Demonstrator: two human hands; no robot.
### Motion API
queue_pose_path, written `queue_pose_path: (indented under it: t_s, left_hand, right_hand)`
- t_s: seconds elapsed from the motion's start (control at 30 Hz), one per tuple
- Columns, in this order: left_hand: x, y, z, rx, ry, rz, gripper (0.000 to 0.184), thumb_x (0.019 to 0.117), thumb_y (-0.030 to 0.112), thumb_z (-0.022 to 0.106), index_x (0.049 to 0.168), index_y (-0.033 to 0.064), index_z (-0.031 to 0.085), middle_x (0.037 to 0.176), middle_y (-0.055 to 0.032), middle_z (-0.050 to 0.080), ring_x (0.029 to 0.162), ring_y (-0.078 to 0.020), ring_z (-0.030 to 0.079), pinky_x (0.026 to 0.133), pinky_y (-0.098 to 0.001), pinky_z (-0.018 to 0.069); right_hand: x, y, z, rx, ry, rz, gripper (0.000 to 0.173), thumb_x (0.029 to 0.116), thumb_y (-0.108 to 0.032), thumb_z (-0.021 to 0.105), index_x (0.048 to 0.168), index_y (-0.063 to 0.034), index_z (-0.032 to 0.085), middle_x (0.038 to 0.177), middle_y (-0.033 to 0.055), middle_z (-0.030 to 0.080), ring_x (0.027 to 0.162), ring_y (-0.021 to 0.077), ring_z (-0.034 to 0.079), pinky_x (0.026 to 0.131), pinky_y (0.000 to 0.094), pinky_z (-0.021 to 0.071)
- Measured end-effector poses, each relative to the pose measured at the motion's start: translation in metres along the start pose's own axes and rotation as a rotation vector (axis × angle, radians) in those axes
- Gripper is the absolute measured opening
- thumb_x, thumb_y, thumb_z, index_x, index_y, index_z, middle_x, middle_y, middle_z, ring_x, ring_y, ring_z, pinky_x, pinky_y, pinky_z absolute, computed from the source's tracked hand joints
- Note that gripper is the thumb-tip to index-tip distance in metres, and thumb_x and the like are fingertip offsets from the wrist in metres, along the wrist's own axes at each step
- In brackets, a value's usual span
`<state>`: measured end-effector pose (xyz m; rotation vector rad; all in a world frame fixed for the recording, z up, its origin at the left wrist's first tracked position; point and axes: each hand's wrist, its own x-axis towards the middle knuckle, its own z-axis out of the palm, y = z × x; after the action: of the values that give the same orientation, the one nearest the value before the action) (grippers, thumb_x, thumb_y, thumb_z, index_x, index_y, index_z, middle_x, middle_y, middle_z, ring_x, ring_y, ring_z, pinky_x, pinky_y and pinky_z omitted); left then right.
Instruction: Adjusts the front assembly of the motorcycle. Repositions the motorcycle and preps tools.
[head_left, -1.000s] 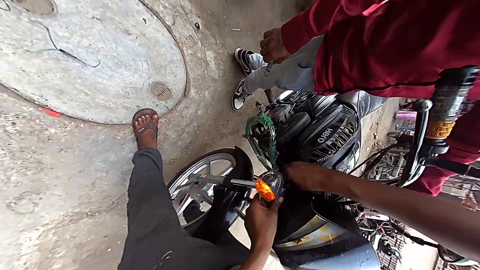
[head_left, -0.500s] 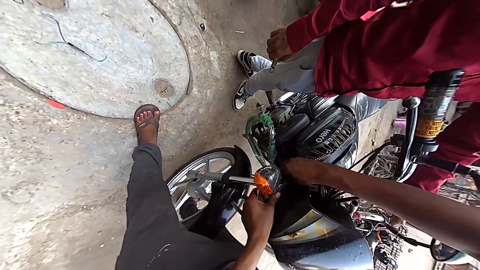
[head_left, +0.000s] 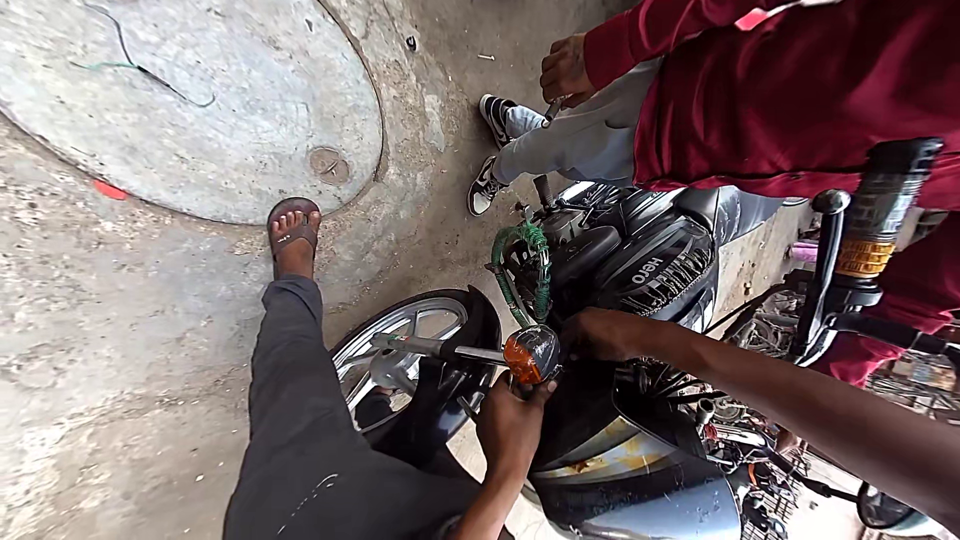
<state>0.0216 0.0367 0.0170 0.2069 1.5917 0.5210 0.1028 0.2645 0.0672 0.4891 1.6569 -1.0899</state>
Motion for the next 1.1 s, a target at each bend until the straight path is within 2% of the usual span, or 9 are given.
queue_pose_path:
  t_s: [0.07, 0.17, 0.23, 0.3, 0.4, 0.5, 0.63, 0.8, 1.1]
  left_hand:
    - [-0.0001, 0.0001, -0.0004, 0.002, -0.002, -0.001, 0.049, 0.0742, 0.055, 0.089, 0.097, 0.0148, 0.072, 0.071, 0.0033, 0.065, 0.068, -0.0161, 0.063, 0.069, -0.0469, 0.0546]
    - [0.0002, 0.0, -0.0017, 0.008, -0.002, -0.004, 0.049, 0.0745, 0.056, 0.088, 0.097, 0.0147, 0.072, 0.07, 0.0029, 0.065, 0.068, -0.0164, 0.063, 0.068, -0.0473, 0.0545]
    - [0.0006, 0.0011, -0.0017, 0.013, 0.0, -0.012, 0.05, 0.074, 0.056, 0.088, 0.096, 0.0147, 0.072, 0.07, 0.0028, 0.064, 0.068, -0.0165, 0.063, 0.068, -0.047, 0.0541]
    - [0.0012, 0.0022, -0.0023, 0.008, -0.004, -0.017, 0.05, 0.0739, 0.055, 0.089, 0.097, 0.0146, 0.072, 0.071, 0.0028, 0.065, 0.069, -0.0165, 0.063, 0.068, -0.0469, 0.0543]
    - [0.0015, 0.002, -0.0023, -0.007, -0.003, -0.013, 0.049, 0.0738, 0.055, 0.089, 0.097, 0.015, 0.072, 0.071, 0.003, 0.065, 0.068, -0.0165, 0.063, 0.068, -0.0469, 0.054]
    - [-0.0006, 0.0021, -0.0014, -0.01, 0.007, -0.01, 0.048, 0.0739, 0.054, 0.089, 0.097, 0.0151, 0.072, 0.071, 0.0032, 0.065, 0.069, -0.017, 0.063, 0.068, -0.0475, 0.0544]
    - [-0.0049, 0.0052, 0.0009, -0.002, 0.059, 0.007, 0.047, 0.0738, 0.053, 0.09, 0.094, 0.0148, 0.071, 0.067, 0.0036, 0.062, 0.065, -0.0167, 0.061, 0.065, -0.0469, 0.0525]
    - [-0.0027, 0.0071, -0.0006, -0.017, 0.032, 0.002, 0.046, 0.074, 0.051, 0.09, 0.092, 0.0132, 0.071, 0.065, 0.0019, 0.06, 0.062, -0.0178, 0.058, 0.064, -0.0469, 0.0511]
    - [-0.0059, 0.0057, 0.0025, -0.018, 0.067, 0.006, 0.045, 0.0747, 0.051, 0.09, 0.096, 0.0146, 0.072, 0.067, 0.0021, 0.063, 0.064, -0.0184, 0.061, 0.064, -0.0488, 0.0525]
  right_hand:
    - [0.0025, -0.0006, 0.0012, -0.059, 0.0, 0.01, 0.009, 0.0975, -0.014, 0.07, 0.102, -0.0108, 0.078, 0.098, 0.0051, 0.073, 0.093, 0.0174, 0.069, 0.09, 0.0403, 0.0554]
    - [0.0044, -0.0021, 0.0046, -0.17, -0.001, 0.075, 0.024, 0.1003, -0.034, 0.068, 0.1, -0.0115, 0.075, 0.095, 0.0044, 0.072, 0.092, 0.0195, 0.068, 0.088, 0.0442, 0.0551]
    - [0.0019, -0.0011, 0.0037, -0.197, 0.015, 0.076, 0.027, 0.1004, -0.038, 0.067, 0.102, -0.0123, 0.074, 0.097, 0.0051, 0.07, 0.094, 0.0208, 0.068, 0.089, 0.0444, 0.0547]
    - [-0.0005, 0.0023, 0.0005, -0.114, 0.04, 0.001, 0.017, 0.0987, -0.024, 0.07, 0.106, -0.0091, 0.073, 0.1, 0.0078, 0.067, 0.094, 0.0218, 0.066, 0.089, 0.0424, 0.0547]
    - [0.0018, 0.0053, -0.0007, -0.029, 0.025, -0.071, 0.012, 0.0952, -0.005, 0.069, 0.104, -0.007, 0.076, 0.102, 0.0075, 0.072, 0.094, 0.0189, 0.069, 0.09, 0.0398, 0.0557]
    - [0.0029, 0.0047, 0.0014, -0.035, 0.026, -0.022, 0.01, 0.0961, -0.014, 0.072, 0.102, -0.0074, 0.077, 0.098, 0.005, 0.074, 0.092, 0.0159, 0.069, 0.089, 0.0383, 0.0556]
    - [0.0023, 0.0063, 0.0048, -0.031, 0.061, 0.036, 0.019, 0.0967, -0.029, 0.073, 0.098, -0.0096, 0.074, 0.092, 0.0033, 0.072, 0.087, 0.0152, 0.068, 0.084, 0.0403, 0.0557]
    - [-0.0018, 0.0019, -0.0051, 0.028, 0.007, 0.008, 0.012, 0.0959, -0.006, 0.069, 0.103, -0.0096, 0.077, 0.101, 0.0039, 0.074, 0.091, 0.0153, 0.07, 0.087, 0.0389, 0.0569]
    - [-0.0018, -0.0014, 0.0045, -0.013, 0.034, 0.057, 0.009, 0.0971, -0.012, 0.07, 0.104, -0.0078, 0.074, 0.102, 0.0058, 0.072, 0.095, 0.0179, 0.068, 0.091, 0.0407, 0.0554]
